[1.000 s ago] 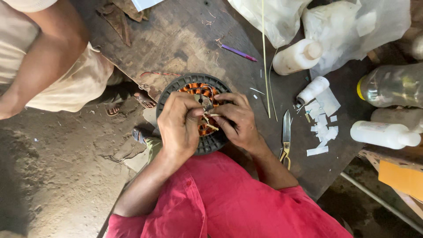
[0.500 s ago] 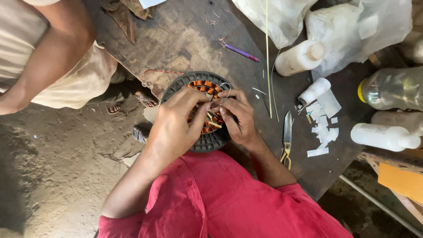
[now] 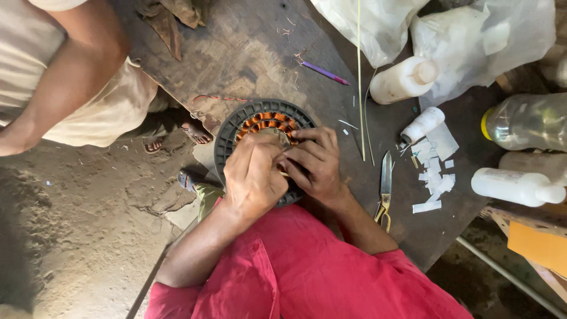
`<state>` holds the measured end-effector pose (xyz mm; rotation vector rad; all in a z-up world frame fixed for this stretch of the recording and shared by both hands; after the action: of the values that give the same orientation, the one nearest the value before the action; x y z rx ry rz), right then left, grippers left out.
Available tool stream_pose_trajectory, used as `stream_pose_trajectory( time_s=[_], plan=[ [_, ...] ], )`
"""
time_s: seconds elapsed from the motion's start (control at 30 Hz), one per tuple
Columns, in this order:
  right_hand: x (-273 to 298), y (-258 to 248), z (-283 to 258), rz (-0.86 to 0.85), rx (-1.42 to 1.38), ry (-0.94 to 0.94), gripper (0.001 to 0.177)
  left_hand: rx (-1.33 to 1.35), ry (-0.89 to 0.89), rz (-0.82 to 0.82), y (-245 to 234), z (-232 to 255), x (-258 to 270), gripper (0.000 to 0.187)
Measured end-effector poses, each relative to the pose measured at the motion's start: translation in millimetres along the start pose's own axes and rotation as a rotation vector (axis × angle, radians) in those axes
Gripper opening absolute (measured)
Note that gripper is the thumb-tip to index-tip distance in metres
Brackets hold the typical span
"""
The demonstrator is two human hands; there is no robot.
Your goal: The person repairs an electric motor stator by hand, using shears to trim copper wires and a wooden stick to adjust the windings. They then use a spool of white thread to tie off the wire ends.
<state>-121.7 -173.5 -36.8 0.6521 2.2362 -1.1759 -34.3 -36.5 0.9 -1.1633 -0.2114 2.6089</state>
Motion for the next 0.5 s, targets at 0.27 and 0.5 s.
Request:
stream_pose_trajectory(
  time_s=[0.27,0.5],
  plan=[
    [0,-2,0,-0.011,-0.021,0.031,0.018,-0.018,-0.12,-0.247,-17,9,-24,0.021],
    [-1,1,0,0.004,-0.038,0.044,0.017,-0.115,-0.052,-0.345,-22,14,-36,0.021]
  ],
)
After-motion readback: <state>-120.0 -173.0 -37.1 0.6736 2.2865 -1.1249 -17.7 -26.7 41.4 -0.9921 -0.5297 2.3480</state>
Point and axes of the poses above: each hand's wrist, its own x-axis away from the middle knuckle, its own y-axis out of the palm, z = x × y, the point moved 3 cm from there along -x, towards the middle knuckle, and after that the axes turned 10 degrees about z, right-handed, at the moved point
